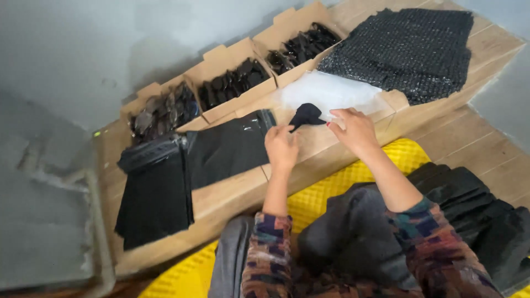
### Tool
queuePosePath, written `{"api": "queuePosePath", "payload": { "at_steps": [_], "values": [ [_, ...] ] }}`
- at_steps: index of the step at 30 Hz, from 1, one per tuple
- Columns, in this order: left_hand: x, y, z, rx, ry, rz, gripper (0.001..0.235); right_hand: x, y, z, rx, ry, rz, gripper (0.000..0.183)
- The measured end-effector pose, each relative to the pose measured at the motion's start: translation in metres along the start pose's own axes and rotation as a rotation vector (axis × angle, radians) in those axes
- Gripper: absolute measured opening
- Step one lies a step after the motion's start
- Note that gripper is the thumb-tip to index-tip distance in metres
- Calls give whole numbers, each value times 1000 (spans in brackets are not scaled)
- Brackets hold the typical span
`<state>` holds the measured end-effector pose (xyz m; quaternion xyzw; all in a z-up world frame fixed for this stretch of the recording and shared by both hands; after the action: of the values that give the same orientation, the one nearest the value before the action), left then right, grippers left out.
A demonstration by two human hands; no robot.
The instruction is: The person unpacks sunglasses from a black pouch, cleans the lenses with a cloth, and then places the sunglasses into a clear plastic bag. They then place the bagged sunglasses into a black shipping pouch.
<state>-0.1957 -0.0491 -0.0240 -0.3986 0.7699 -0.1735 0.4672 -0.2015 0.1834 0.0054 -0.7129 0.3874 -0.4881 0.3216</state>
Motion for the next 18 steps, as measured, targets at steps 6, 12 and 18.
{"api": "queuePosePath", "payload": {
  "at_steps": [6, 12, 18],
  "values": [
    [-2, 51, -42, 92, 114, -175, 38, 9, 46, -40, -3, 82, 184, 36],
    [8, 52, -89, 217, 150, -35, 15, 18, 33, -68, -12, 293, -416, 21],
    [3, 85, -129, 512, -20, 862, 10, -5, 17, -89, -340, 281, -953, 10]
  ]
}}
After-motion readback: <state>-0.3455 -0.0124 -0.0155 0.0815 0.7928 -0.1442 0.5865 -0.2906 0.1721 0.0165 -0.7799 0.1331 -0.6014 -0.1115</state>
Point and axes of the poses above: each hand's wrist, its own z-axis away from the middle knuckle, its own y-axis out of the palm, x = y × z, the point moved 2 cm from there along -z, towards the middle knuckle, and after that the axes turned 1 degree about y, right-handed, at the moved point
